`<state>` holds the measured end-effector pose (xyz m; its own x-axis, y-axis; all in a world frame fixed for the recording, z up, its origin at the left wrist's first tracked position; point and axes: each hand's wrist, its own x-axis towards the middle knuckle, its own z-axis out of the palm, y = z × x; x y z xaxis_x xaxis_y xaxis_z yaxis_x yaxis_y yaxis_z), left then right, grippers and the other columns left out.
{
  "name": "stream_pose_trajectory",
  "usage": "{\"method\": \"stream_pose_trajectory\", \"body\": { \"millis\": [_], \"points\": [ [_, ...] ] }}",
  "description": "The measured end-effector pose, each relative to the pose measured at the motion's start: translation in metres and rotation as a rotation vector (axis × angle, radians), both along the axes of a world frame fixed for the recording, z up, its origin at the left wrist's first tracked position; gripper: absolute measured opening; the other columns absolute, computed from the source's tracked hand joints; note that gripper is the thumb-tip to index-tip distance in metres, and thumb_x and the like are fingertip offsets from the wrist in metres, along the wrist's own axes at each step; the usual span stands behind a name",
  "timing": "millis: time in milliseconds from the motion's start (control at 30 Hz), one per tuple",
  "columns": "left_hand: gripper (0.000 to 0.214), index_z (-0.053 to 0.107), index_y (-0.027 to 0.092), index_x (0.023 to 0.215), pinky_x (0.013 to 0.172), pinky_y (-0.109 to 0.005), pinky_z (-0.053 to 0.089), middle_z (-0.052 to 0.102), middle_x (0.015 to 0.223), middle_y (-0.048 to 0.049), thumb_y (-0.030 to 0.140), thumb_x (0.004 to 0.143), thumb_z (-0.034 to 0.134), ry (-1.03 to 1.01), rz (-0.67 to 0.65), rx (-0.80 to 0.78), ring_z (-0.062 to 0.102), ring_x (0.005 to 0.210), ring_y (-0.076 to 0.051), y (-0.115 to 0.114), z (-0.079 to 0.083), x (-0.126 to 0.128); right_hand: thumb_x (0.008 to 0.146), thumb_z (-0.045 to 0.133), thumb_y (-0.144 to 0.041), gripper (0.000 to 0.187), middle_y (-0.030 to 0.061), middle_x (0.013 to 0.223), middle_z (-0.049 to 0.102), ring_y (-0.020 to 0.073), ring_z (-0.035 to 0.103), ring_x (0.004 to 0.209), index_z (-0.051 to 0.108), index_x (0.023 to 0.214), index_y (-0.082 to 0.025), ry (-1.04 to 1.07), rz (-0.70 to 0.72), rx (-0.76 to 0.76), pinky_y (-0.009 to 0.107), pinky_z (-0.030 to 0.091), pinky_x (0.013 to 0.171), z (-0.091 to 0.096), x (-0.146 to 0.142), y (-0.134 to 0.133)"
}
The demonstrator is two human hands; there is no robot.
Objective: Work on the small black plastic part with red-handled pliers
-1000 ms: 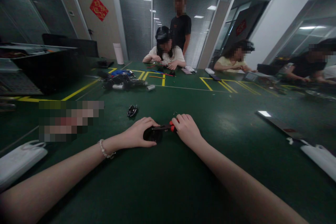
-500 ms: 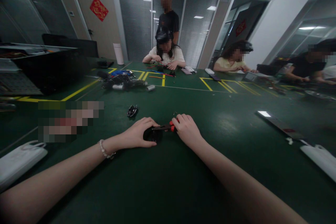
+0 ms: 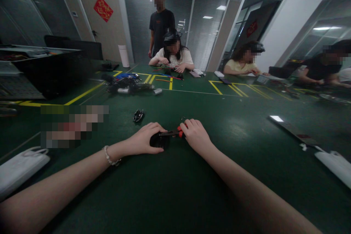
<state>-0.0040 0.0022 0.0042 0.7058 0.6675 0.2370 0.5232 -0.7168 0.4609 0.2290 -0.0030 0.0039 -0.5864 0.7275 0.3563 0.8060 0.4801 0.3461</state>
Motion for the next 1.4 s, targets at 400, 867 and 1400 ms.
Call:
{"method": "stream_pose_trajectory", "body": {
  "millis": [400, 867, 1400],
  "points": [
    [0.05, 0.048, 0.024, 0.108, 0.082, -0.036, 0.037, 0.05, 0.103, -0.004, 0.046, 0.065, 0.063, -0.003, 0.007, 0.005, 0.046, 0.095, -0.024, -0.0001, 0.0007, 0.0003, 0.067, 0.054, -0.009, 0.03, 0.01, 0.092, 0.055, 0.0215, 0.049, 0.084, 0.054, 0.097, -0.014, -0.001, -0.003, -0.004, 0.034, 0.037, 0.073, -0.0018, 0.0, 0.0004],
    [0.049, 0.047, 0.023, 0.107, 0.082, -0.036, 0.037, 0.049, 0.103, -0.0037, 0.046, 0.066, 0.063, -0.006, -0.003, 0.006, 0.046, 0.095, -0.023, -0.0001, 0.0011, -0.0002, 0.065, 0.055, -0.01, 0.032, 0.0094, 0.091, 0.055, 0.0212, 0.049, 0.083, 0.054, 0.096, -0.013, 0.013, -0.017, -0.014, 0.033, 0.038, 0.073, -0.0019, 0.0006, 0.0004],
    [0.05, 0.048, 0.023, 0.107, 0.081, -0.036, 0.037, 0.05, 0.101, -0.0035, 0.047, 0.065, 0.063, -0.005, -0.002, 0.019, 0.046, 0.093, -0.023, 0.0008, 0.0002, 0.0006, 0.065, 0.055, -0.01, 0.03, 0.0096, 0.09, 0.055, 0.0209, 0.049, 0.082, 0.054, 0.095, -0.013, 0.019, -0.009, -0.006, 0.033, 0.039, 0.072, -0.0016, -0.0008, 0.0007]
  ]
}}
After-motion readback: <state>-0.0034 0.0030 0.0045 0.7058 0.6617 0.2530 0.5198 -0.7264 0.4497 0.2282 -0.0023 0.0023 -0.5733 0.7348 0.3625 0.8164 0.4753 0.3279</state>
